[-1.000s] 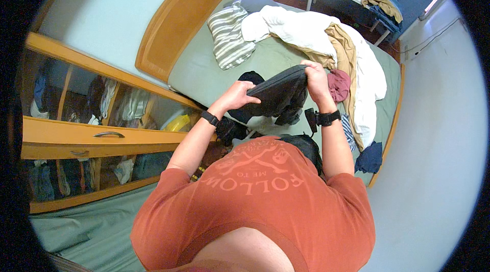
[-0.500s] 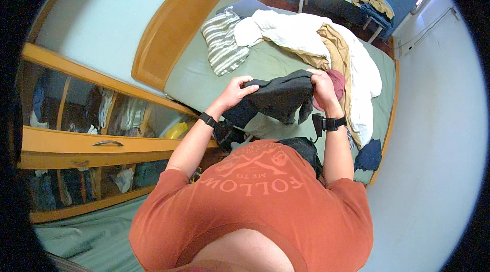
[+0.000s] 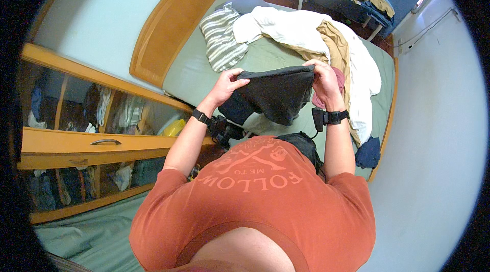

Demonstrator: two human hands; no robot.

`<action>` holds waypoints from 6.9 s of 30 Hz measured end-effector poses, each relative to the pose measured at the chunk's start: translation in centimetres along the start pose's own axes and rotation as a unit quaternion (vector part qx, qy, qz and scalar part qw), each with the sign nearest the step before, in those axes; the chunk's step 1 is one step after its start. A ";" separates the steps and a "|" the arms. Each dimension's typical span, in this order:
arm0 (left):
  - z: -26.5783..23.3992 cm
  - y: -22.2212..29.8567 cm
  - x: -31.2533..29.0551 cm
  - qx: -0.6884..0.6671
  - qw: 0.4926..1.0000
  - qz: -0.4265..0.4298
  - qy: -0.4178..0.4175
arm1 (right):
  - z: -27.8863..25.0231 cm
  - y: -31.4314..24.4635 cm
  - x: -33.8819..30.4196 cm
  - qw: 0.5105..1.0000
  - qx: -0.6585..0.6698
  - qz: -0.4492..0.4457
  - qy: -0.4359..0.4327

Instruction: The person folds several garments on a bed, including a dark shirt, a gray long-sleeve shirt, a pink t-shirt, and a striped shirt. After folding, the person places the stack of folded clothes into a wooden wardrobe.

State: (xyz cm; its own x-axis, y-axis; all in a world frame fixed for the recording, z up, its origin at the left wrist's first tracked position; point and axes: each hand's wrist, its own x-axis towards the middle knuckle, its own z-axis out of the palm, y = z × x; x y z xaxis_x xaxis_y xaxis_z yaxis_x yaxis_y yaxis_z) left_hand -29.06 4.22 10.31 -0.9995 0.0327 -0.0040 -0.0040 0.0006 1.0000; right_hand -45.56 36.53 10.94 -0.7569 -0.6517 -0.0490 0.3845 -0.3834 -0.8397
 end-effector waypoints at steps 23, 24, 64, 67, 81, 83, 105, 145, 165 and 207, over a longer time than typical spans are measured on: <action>0.9 2.0 -0.2 -0.109 0.982 0.009 -0.156 | 10.2 5.5 5.3 0.790 -0.502 -0.147 -0.319; 0.7 2.6 -0.3 -0.079 0.981 0.023 -0.177 | 10.7 7.0 5.7 0.805 -0.476 -0.108 -0.338; -6.1 4.6 -4.4 0.374 0.897 0.151 0.181 | 5.4 -3.1 1.9 0.848 -0.521 0.056 -0.086; -5.9 4.6 -4.8 0.333 0.924 0.145 0.119 | 5.6 -3.0 2.4 0.850 -0.521 0.057 -0.057; -4.3 5.9 -5.6 0.427 0.881 0.201 0.034 | 9.2 -4.2 1.5 0.713 -0.624 -0.285 0.144; -4.2 5.5 -5.5 0.442 0.869 0.210 0.077 | 9.7 -4.4 1.3 0.706 -0.614 -0.315 0.159; -6.4 6.1 -6.5 0.402 0.859 0.246 0.198 | 6.3 -5.5 3.5 0.853 -0.517 -0.063 0.036; -8.9 7.9 -7.8 0.547 0.800 0.209 0.128 | 6.1 -9.4 -1.3 0.775 -0.626 -0.014 -0.085; -8.6 7.6 -5.9 0.390 0.761 0.288 0.431 | 1.8 -8.9 -4.2 0.732 -0.642 -0.135 0.184; -13.3 8.1 -13.9 0.179 0.962 -0.105 -0.179 | 8.2 -7.5 -28.0 0.878 -0.379 0.286 0.062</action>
State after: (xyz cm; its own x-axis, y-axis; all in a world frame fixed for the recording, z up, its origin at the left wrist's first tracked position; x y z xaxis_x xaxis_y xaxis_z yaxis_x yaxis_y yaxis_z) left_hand -15.60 -9.55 18.52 -0.9020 0.3371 -0.2696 -0.1280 0.3874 0.9130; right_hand -22.94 52.30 23.03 -0.6236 -0.5017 -0.5995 0.2947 0.5595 -0.7747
